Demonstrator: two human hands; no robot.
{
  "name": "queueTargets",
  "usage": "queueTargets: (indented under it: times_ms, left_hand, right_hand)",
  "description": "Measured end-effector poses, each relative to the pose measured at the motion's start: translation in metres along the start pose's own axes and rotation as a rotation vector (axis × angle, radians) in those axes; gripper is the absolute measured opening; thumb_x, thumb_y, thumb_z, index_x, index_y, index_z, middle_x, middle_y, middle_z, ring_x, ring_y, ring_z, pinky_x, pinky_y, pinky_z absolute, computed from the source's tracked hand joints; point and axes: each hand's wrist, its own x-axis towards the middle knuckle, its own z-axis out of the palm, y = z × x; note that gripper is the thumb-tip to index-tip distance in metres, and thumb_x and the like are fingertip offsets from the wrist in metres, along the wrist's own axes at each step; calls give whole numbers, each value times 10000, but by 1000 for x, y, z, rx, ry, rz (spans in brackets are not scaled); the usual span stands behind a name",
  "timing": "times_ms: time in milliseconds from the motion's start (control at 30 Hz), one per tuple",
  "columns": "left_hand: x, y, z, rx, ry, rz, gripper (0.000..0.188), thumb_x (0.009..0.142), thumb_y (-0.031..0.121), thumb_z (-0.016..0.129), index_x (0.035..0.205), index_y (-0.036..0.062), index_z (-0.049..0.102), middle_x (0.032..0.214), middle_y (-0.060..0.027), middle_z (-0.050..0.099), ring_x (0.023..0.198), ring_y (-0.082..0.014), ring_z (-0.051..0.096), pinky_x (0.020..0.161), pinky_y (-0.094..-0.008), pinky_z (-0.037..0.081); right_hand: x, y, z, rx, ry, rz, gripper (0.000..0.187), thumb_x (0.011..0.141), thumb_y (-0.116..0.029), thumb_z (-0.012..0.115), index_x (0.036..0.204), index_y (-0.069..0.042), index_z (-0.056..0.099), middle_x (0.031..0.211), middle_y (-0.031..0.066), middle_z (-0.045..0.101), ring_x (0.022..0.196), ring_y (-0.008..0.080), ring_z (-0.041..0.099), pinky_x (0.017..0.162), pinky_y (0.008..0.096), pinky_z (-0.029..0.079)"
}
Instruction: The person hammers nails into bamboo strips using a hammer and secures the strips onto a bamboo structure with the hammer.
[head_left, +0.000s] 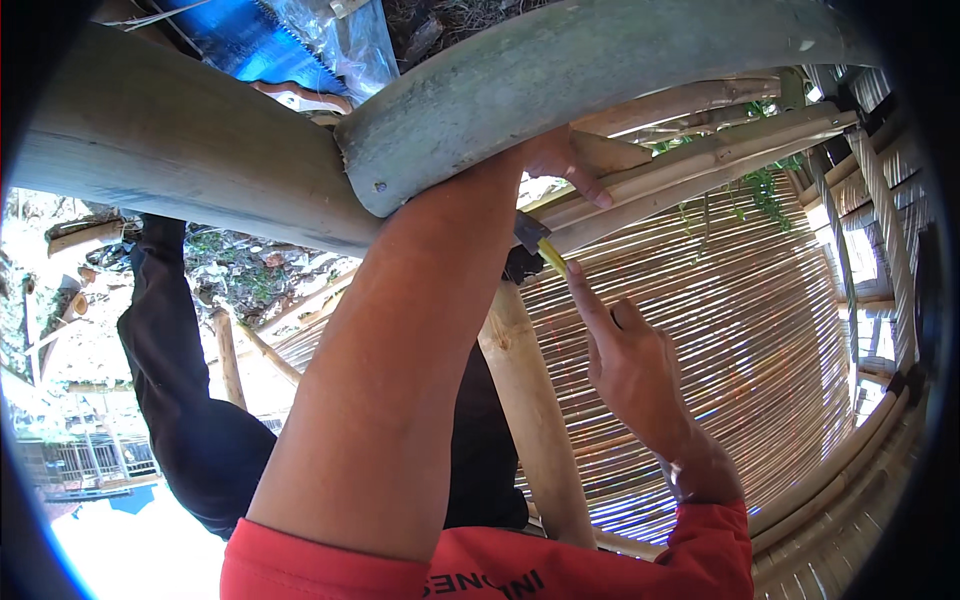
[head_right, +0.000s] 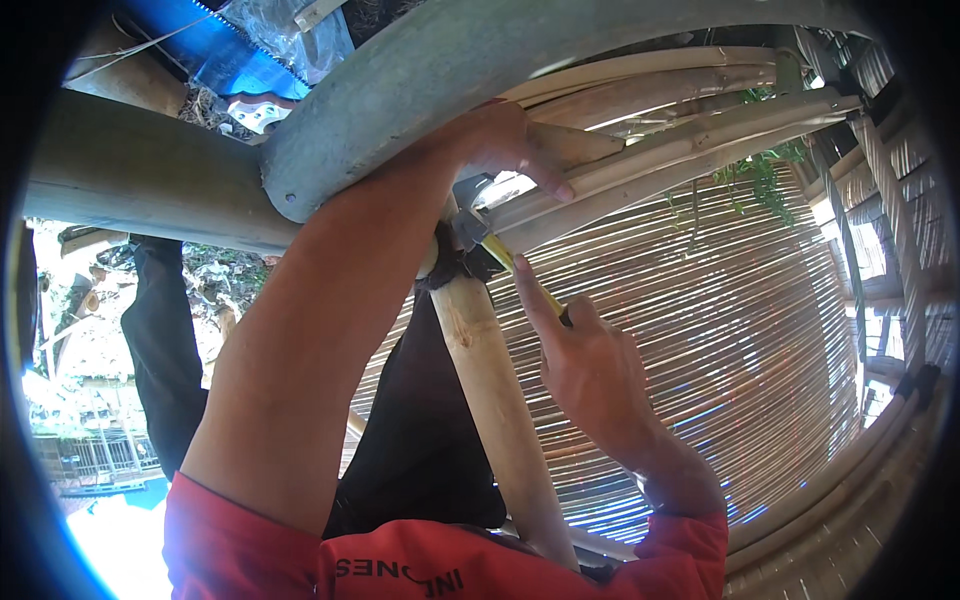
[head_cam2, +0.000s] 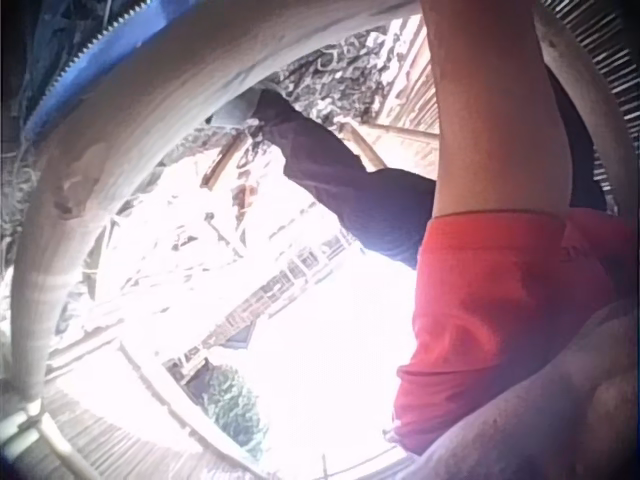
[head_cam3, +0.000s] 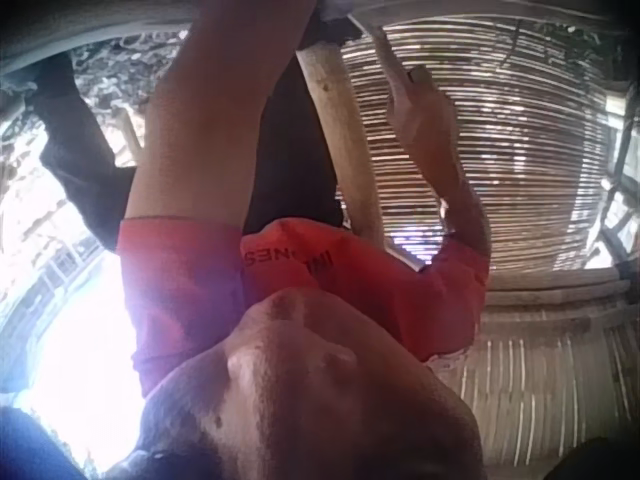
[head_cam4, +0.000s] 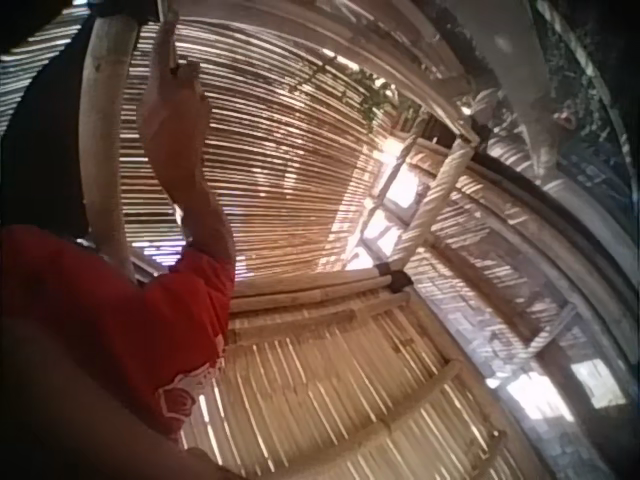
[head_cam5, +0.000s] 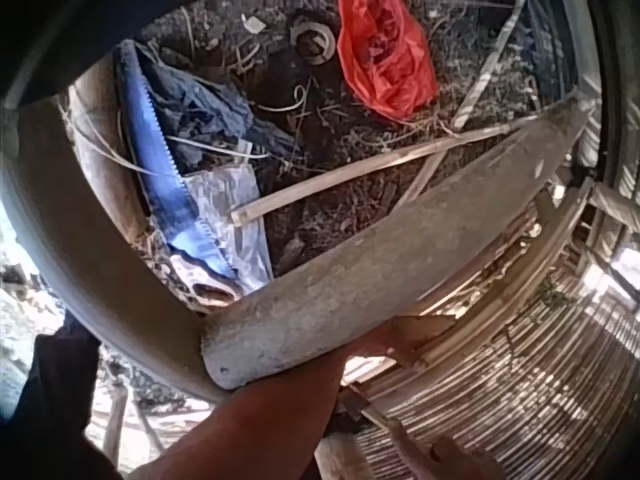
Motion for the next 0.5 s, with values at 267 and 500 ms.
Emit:
queueTargets:
  times_ms: [267, 500]
  left_hand:
    - [-3, -3, -1, -5, 20, 99, 754, 570, 627, 943, 1016, 40, 784, 906, -136, 752, 894, -299, 715, 780, -433, 540]
    - [-8, -2, -1, -6, 35, 113, 736, 592, 599, 943, 1040, 39, 779, 922, -141, 755, 920, -299, 718, 795, -435, 540]
  right_hand:
    - [-7, 0, 1, 5, 112, -58, 744, 911, -39, 651, 1603, -160, 405, 812, 74, 531, 538, 176, 552, 455, 346, 516]
    - [-7, -4, 4, -47, 92, -55, 731, 921, -56, 651, 1600, -171, 406, 805, 90, 540, 562, 210, 605, 465, 391, 524]
